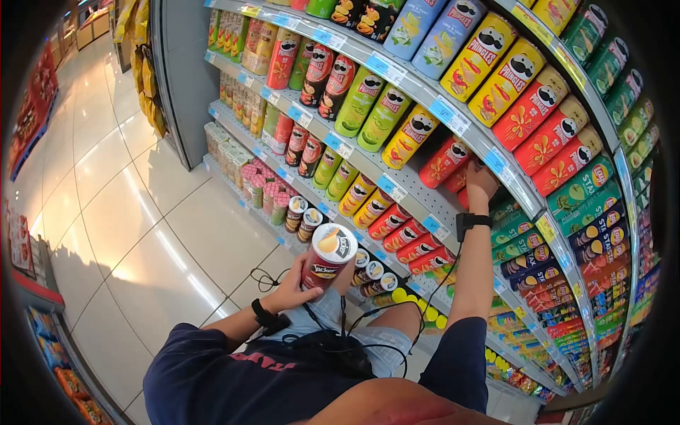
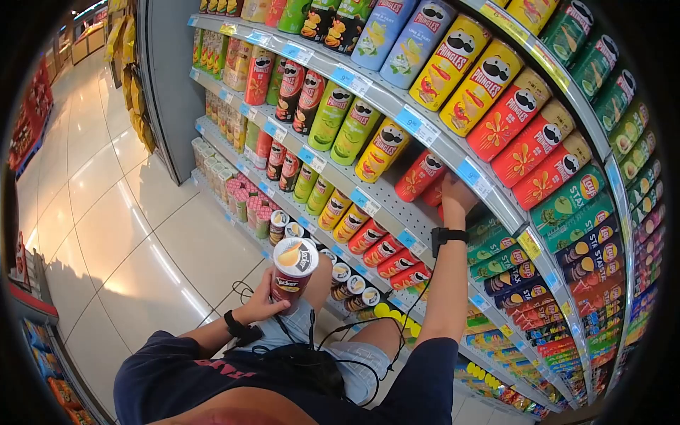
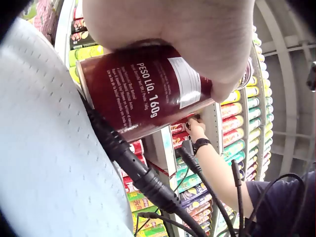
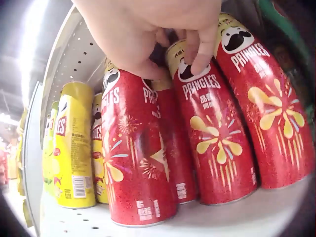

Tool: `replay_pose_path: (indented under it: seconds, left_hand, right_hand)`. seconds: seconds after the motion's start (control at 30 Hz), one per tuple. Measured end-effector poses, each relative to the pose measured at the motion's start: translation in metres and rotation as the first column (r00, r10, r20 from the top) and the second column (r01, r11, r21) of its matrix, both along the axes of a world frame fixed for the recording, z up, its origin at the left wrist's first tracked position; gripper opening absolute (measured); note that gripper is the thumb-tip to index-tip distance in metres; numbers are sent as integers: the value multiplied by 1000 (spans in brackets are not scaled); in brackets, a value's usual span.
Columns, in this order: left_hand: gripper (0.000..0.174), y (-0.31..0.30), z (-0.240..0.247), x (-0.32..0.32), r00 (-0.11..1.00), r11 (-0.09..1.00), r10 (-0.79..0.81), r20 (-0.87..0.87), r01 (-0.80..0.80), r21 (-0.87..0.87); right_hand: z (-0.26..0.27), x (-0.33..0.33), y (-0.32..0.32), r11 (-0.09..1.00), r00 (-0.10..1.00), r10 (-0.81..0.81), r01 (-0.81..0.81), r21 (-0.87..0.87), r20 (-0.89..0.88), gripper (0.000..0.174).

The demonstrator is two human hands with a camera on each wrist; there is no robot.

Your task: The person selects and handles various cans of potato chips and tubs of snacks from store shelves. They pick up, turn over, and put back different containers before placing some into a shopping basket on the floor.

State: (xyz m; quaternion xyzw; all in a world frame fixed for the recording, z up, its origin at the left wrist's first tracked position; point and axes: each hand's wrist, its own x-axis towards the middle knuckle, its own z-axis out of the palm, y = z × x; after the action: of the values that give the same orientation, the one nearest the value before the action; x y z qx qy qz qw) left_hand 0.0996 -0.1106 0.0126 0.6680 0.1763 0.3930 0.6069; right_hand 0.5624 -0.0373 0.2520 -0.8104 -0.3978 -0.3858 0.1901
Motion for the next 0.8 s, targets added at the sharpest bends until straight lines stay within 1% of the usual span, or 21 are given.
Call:
replay_pose_path:
  seconds: [0.07,0.1,0.13,0.2,0.23,0.27,0.3,0.33,0.37,0.4,0.43,0.47,0.5,0.53,0.57,0.6,0.67,0.7,0.77,0.8]
  left_hand:
    - [91,-1,2,-1,1000,1000,4,-4,-4,11]
    - [91,-1,0,-1,1000,999,21,-18,-20,29]
    - [91,-2,-2,-1,999,999,33,-34,-31,43]
    - [92,-2,-10,1,998,999,42,-44,-42,-10]
    - [94,-2,-12,0,992,996,78,-103,-74,44]
    - [94,-2,-17,1,994,997,72,-81,-72,-1]
    - [94,-2,-19,1,996,997,71,-53,-71,6]
    - [93,-3,-20,3,997,998,68,-29,-68,8]
    - [92,-6,-16,4,999,998,45,-19,-46,-46]
    - [91,-8,-12,3,999,995,34,-14,-35,-96]
    - [92,-10,-12,4,998,994,55,6,-54,-94]
    - [94,-9,-20,3,999,994,46,-4,-46,-99]
    - [95,-10,-16,3,999,993,50,2,-50,-103]
    - [96,-11,-12,4,998,993,60,11,-59,-105]
    - [96,-11,-12,5,998,994,56,8,-55,-98]
    - [96,-10,-14,6,998,994,60,26,-57,-92]
    - [97,-9,-16,8,997,995,61,43,-58,-87]
    - [97,-8,-17,7,998,994,52,21,-50,-101]
    - [98,-7,-18,7,999,992,44,0,-43,-122]
    - [97,-5,-18,8,999,993,33,-14,-34,-111]
  right_hand:
    - [-7,1,2,994,1000,17,-14,105,-23,74]
    - [-15,10,8,994,1000,13,-9,106,-29,74]
    - [-23,20,15,983,992,92,-76,169,-84,71]
    - [-20,10,9,954,979,76,-126,271,189,64]
    - [-17,6,9,925,977,181,-208,317,111,60]
    - [-8,-9,3,914,963,192,-246,322,191,57]
    - [-13,0,8,917,973,190,-224,331,131,51]
    - [-20,5,8,952,985,115,-147,270,129,54]
    - [-27,20,16,924,974,226,-211,320,-11,58]
    - [-35,25,18,897,957,285,-249,365,-46,61]
    - [-42,30,19,866,936,344,-284,412,-77,64]
    - [-38,24,18,857,938,344,-294,424,-45,65]
    - [-35,18,16,848,940,342,-303,436,-12,67]
    - [-31,11,15,871,960,251,-279,404,123,66]
    - [-29,11,17,891,952,159,-252,377,262,65]
    - [-29,15,20,888,952,155,-251,386,265,65]
    - [-34,19,25,924,986,147,-163,345,72,63]
    - [-35,22,26,924,987,147,-163,346,72,63]
    - [-34,21,25,950,990,134,-115,289,-47,62]
    - [-31,17,23,952,990,137,-119,281,-45,62]
